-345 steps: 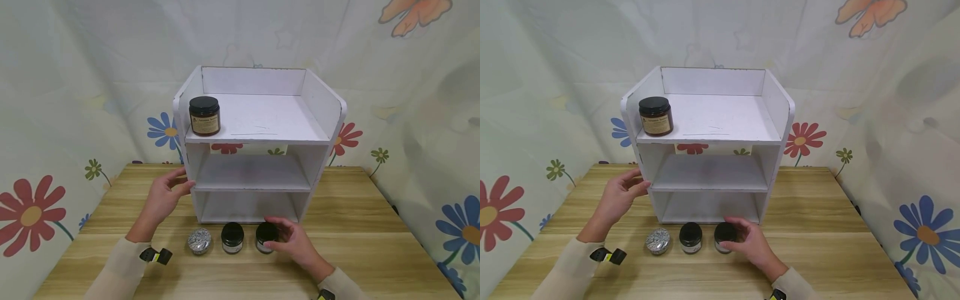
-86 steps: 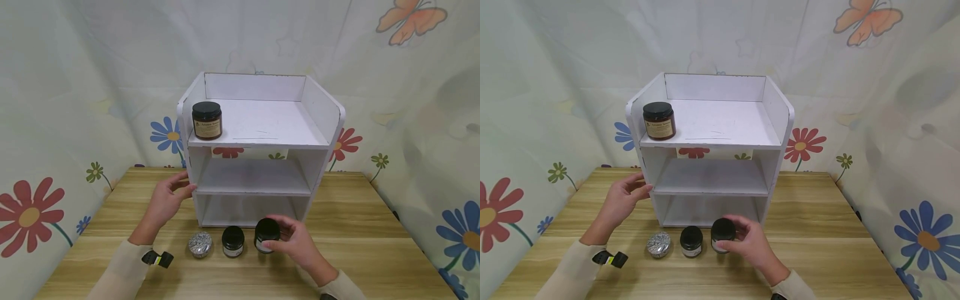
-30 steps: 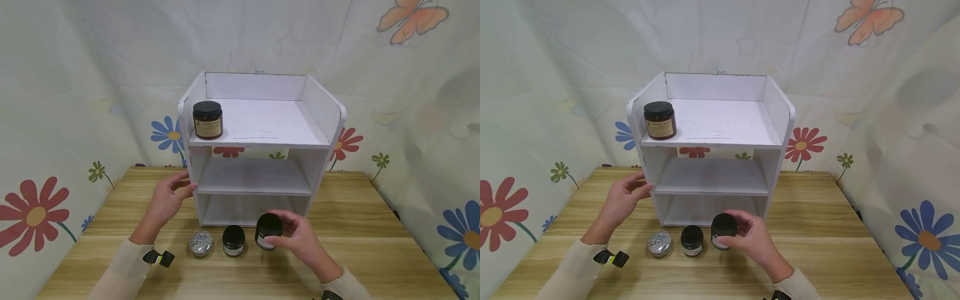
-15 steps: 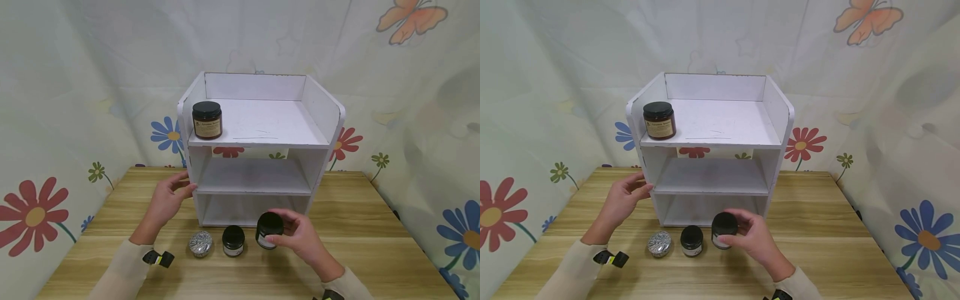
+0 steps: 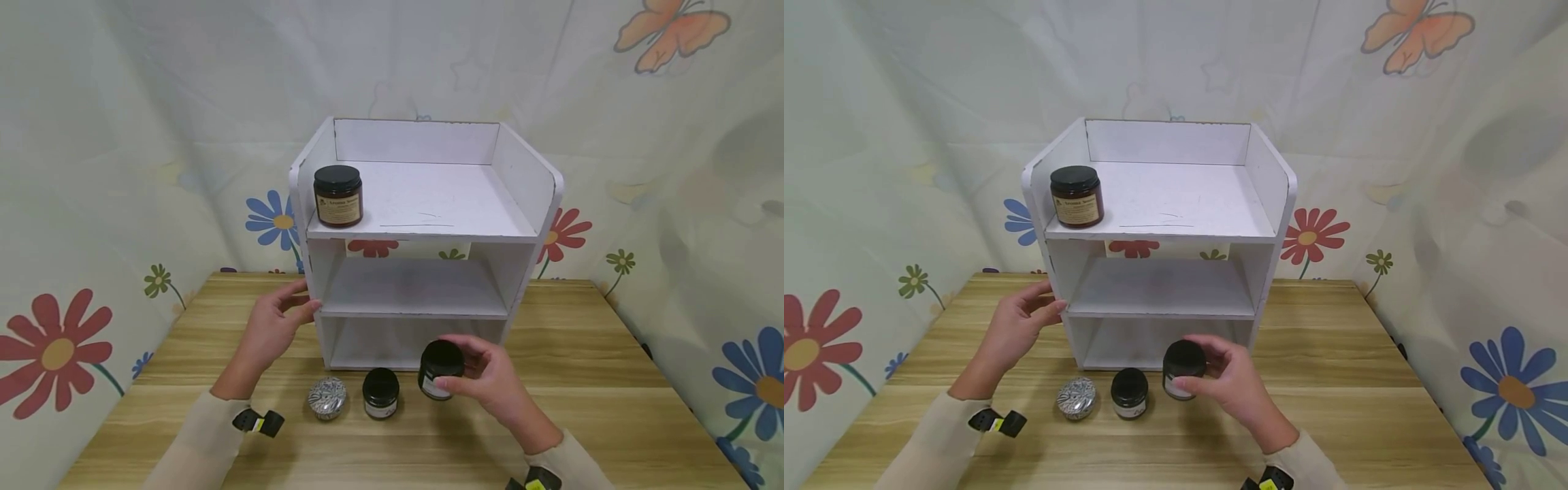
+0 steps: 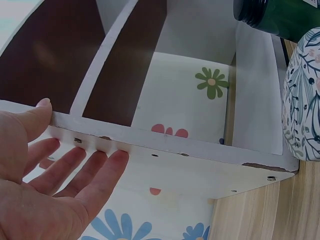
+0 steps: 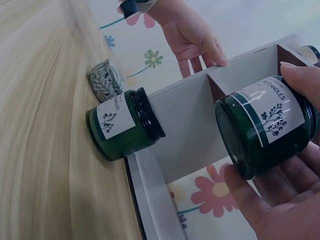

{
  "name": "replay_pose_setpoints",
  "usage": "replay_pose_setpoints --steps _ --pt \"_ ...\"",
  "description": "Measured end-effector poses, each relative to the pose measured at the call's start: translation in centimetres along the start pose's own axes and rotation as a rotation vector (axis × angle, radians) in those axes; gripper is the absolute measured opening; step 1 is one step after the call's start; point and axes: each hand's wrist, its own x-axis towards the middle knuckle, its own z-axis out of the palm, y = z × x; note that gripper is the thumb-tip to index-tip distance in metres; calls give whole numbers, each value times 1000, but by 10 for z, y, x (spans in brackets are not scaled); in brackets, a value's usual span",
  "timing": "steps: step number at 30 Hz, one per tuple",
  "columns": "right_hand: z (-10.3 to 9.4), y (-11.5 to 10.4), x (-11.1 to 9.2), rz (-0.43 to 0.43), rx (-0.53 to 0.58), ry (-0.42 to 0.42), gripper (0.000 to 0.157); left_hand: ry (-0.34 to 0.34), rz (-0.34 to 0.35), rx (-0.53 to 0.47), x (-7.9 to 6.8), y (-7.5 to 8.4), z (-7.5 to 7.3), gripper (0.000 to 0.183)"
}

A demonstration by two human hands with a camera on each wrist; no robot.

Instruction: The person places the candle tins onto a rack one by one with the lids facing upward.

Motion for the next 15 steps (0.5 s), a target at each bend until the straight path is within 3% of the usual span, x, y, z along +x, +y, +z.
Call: replay_pose_setpoints --steps 15 --pt "-1 -8 3 -3 8 2 56 -7 -17 -1 -1 2 -1 55"
